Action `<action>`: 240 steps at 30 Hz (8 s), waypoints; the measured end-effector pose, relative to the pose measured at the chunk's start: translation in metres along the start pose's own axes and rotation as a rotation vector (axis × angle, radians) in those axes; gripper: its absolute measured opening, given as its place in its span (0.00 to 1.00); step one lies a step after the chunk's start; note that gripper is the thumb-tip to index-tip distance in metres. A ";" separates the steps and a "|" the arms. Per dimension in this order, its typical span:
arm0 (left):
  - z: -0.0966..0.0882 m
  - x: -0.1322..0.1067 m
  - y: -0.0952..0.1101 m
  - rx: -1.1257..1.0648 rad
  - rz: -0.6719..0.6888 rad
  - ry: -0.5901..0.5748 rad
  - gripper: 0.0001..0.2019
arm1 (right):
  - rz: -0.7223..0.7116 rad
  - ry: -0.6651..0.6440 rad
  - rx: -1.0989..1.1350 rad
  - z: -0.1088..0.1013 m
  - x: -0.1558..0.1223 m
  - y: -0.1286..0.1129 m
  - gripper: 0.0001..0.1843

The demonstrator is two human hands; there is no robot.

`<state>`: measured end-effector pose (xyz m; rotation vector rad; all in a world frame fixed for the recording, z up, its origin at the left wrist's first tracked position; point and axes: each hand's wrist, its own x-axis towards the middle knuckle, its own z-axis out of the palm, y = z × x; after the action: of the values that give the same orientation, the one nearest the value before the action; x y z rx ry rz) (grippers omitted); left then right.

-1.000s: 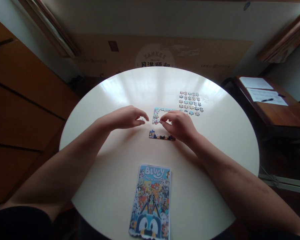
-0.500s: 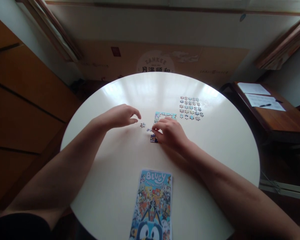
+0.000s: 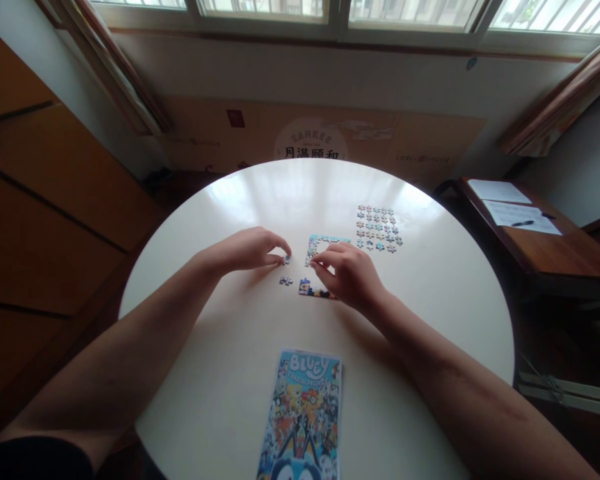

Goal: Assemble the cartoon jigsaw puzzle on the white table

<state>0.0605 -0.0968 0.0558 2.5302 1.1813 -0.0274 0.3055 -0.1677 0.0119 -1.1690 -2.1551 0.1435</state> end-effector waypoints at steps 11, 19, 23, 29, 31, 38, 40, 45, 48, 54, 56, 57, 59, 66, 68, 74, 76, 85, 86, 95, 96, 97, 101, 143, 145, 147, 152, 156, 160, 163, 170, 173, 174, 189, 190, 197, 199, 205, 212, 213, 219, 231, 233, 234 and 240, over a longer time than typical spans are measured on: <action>0.005 0.003 -0.012 -0.133 -0.063 -0.021 0.11 | 0.023 0.017 0.048 -0.005 0.000 0.002 0.10; 0.006 0.010 -0.002 -0.615 -0.125 0.104 0.09 | -0.020 0.113 0.111 -0.006 0.001 0.000 0.10; 0.012 0.013 0.018 -1.014 -0.180 0.092 0.11 | -0.006 0.126 0.146 -0.004 0.001 -0.002 0.08; 0.022 0.016 0.038 -1.191 -0.194 -0.007 0.14 | 0.022 0.174 0.170 -0.003 0.001 -0.005 0.06; 0.021 0.015 0.043 -1.186 -0.204 -0.022 0.13 | 0.041 0.190 0.169 -0.003 0.001 -0.004 0.07; 0.015 0.012 0.049 -1.115 -0.260 -0.025 0.10 | 0.053 0.217 0.146 -0.002 0.001 -0.003 0.06; 0.015 0.012 0.048 -1.111 -0.257 -0.016 0.10 | 0.056 0.228 0.133 -0.003 0.001 -0.002 0.05; 0.018 0.013 0.042 -1.114 -0.236 0.001 0.12 | 0.050 0.236 0.115 -0.003 0.002 -0.001 0.06; 0.019 0.014 0.039 -1.130 -0.227 -0.019 0.13 | 0.033 0.216 0.115 -0.002 0.001 -0.001 0.05; 0.018 0.014 0.037 -1.113 -0.228 -0.047 0.12 | -0.024 0.226 0.099 -0.001 0.001 0.004 0.07; 0.017 0.015 0.033 -1.073 -0.233 -0.018 0.11 | -0.034 0.229 0.086 -0.001 0.001 0.006 0.07; 0.017 0.015 0.030 -1.041 -0.239 0.025 0.10 | -0.038 0.229 0.078 -0.002 0.001 0.007 0.08; 0.017 0.017 0.022 -0.926 -0.248 0.164 0.09 | -0.048 0.231 0.065 -0.002 0.002 0.008 0.08; 0.029 0.020 0.006 -0.331 -0.038 0.437 0.06 | -0.048 0.209 0.056 0.002 0.000 0.009 0.07; 0.036 0.022 0.004 -0.240 0.059 0.462 0.07 | -0.031 0.172 0.038 0.004 0.000 0.012 0.07; 0.052 0.026 0.000 -0.212 0.194 0.438 0.07 | -0.020 0.031 0.002 0.013 -0.002 0.023 0.07; 0.054 0.026 0.001 -0.200 0.194 0.432 0.06 | -0.037 -0.009 -0.003 0.016 -0.002 0.024 0.07; 0.056 0.029 0.001 -0.148 0.187 0.423 0.07 | -0.148 -0.085 0.014 0.019 -0.002 0.021 0.08; 0.056 0.029 0.001 -0.148 0.187 0.425 0.07 | -0.149 -0.088 0.016 0.019 -0.001 0.021 0.08; 0.056 0.029 0.002 -0.153 0.176 0.420 0.06 | -0.152 -0.093 -0.003 0.020 -0.001 0.017 0.09; 0.056 0.029 0.002 -0.155 0.174 0.418 0.05 | -0.151 -0.095 -0.008 0.020 -0.001 0.017 0.09; 0.056 0.029 0.002 -0.157 0.172 0.416 0.05 | -0.149 -0.096 -0.011 0.020 -0.001 0.016 0.10; 0.056 0.030 0.002 -0.170 0.169 0.411 0.06 | -0.143 -0.105 -0.020 0.019 -0.002 0.016 0.11; 0.004 -0.007 0.013 -0.153 0.181 -0.138 0.06 | -0.036 -0.059 0.023 0.010 -0.001 0.010 0.11; 0.005 -0.007 0.013 -0.159 0.195 -0.129 0.07 | -0.039 -0.063 0.026 0.010 -0.001 0.009 0.11; 0.006 -0.007 0.012 -0.168 0.191 -0.139 0.06 | -0.038 -0.062 0.026 0.009 -0.001 0.009 0.11; 0.006 -0.006 0.010 -0.235 0.138 -0.158 0.04 | -0.046 -0.063 0.038 0.008 -0.001 0.009 0.11; 0.010 0.001 0.006 -0.344 0.127 -0.151 0.05 | -0.089 -0.081 0.071 0.008 -0.001 0.010 0.10; 0.022 0.012 0.004 -0.570 0.046 -0.118 0.08 | -0.142 -0.085 0.113 0.009 -0.001 0.010 0.09; 0.028 0.017 0.006 -0.677 -0.011 -0.090 0.08 | -0.174 -0.093 0.130 0.008 -0.001 0.011 0.08; 0.031 0.018 0.012 -0.784 -0.082 -0.046 0.08 | -0.220 -0.101 0.099 0.007 0.000 0.011 0.11; 0.033 0.019 0.013 -0.783 -0.090 -0.038 0.09 | -0.233 -0.093 0.093 0.007 0.000 0.011 0.13; 0.033 0.019 0.014 -0.773 -0.091 -0.037 0.09 | -0.236 -0.092 0.095 0.007 0.000 0.011 0.13; 0.034 0.012 -0.003 -0.159 0.327 0.218 0.20 | -0.107 -0.176 0.163 0.017 -0.005 0.019 0.06; 0.036 0.012 -0.003 -0.139 0.336 0.205 0.23 | -0.107 -0.175 0.161 0.017 -0.005 0.019 0.06; 0.038 0.014 -0.002 -0.076 0.397 0.160 0.24 | -0.091 -0.187 0.148 0.016 -0.005 0.018 0.06; 0.038 0.015 -0.002 -0.084 0.403 0.158 0.22 | -0.089 -0.186 0.136 0.016 -0.005 0.017 0.06; 0.040 0.017 -0.004 -0.100 0.392 0.159 0.19 | -0.082 -0.191 0.118 0.017 -0.006 0.019 0.06; 0.041 0.017 -0.003 -0.103 0.381 0.165 0.19 | -0.106 -0.210 0.087 0.014 -0.005 0.017 0.07; 0.041 0.017 -0.003 -0.103 0.381 0.167 0.19 | -0.110 -0.212 0.081 0.014 -0.005 0.016 0.07; 0.040 0.017 -0.003 -0.098 0.379 0.169 0.19 | -0.108 -0.206 0.075 0.013 -0.006 0.016 0.08; 0.039 0.016 0.000 -0.117 0.382 0.168 0.16 | -0.105 -0.253 0.029 0.011 -0.005 0.015 0.09; 0.039 0.017 0.002 -0.118 0.360 0.173 0.13 | -0.111 -0.253 0.019 0.010 -0.004 0.013 0.09; 0.040 0.018 0.003 -0.119 0.344 0.179 0.11 | -0.114 -0.253 0.014 0.010 -0.004 0.012 0.09; 0.048 0.024 0.005 -0.142 0.289 0.259 0.07 | -0.140 -0.262 -0.031 0.006 -0.003 0.006 0.10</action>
<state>0.0860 -0.0967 0.0084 2.6044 0.8548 0.4512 0.3071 -0.1651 0.0039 -1.0607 -2.4682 0.2114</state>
